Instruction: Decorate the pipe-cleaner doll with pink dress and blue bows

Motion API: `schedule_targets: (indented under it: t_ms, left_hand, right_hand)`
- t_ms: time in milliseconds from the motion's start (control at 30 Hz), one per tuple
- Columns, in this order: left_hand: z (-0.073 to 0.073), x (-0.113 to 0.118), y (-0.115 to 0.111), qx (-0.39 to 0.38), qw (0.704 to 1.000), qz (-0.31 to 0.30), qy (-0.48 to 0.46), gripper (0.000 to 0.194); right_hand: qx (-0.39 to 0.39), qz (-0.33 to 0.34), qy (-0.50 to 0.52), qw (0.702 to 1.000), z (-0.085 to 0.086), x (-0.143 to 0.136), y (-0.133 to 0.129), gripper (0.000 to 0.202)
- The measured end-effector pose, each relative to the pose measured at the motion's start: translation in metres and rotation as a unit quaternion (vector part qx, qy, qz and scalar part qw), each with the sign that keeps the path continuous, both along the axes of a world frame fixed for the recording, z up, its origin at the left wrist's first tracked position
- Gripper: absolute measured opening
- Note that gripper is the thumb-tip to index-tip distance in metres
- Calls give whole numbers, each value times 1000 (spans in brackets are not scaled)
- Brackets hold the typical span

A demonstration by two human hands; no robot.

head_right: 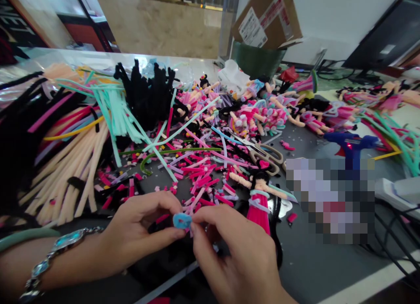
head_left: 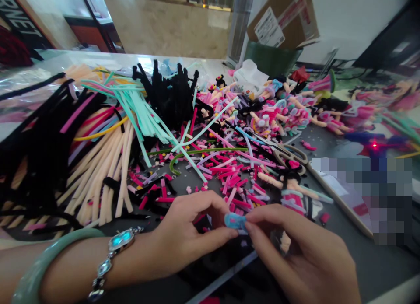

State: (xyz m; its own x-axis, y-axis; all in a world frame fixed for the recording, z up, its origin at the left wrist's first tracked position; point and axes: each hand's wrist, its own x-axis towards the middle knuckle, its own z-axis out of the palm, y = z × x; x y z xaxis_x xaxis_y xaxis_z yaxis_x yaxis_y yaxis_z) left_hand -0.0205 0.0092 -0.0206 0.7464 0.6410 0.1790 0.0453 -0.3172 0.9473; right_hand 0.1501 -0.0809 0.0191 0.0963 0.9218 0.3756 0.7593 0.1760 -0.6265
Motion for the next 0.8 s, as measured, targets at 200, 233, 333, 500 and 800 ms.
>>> schedule_targets:
  t_ms: [200, 233, 333, 500, 800]
  left_hand:
    - [0, 0, -1, 31, 999, 13, -23, 27]
    - [1, 0, 0, 43, 999, 15, -20, 24]
    - [2, 0, 1, 69, 997, 14, -7, 15]
    - [4, 0, 2, 82, 996, 17, 0, 13]
    - [8, 0, 3, 99, 995, 35, 5, 14]
  right_hand:
    - [-2, 0, -18, 1000, 1, 0, -1, 11]
    - [-3, 0, -19, 1000, 1, 0, -1, 11]
    - [-2, 1, -19, 1000, 0, 0, -2, 11]
    - [0, 8, -22, 1000, 1, -1, -1, 12]
    - [9, 11, -26, 1000, 0, 0, 1, 13]
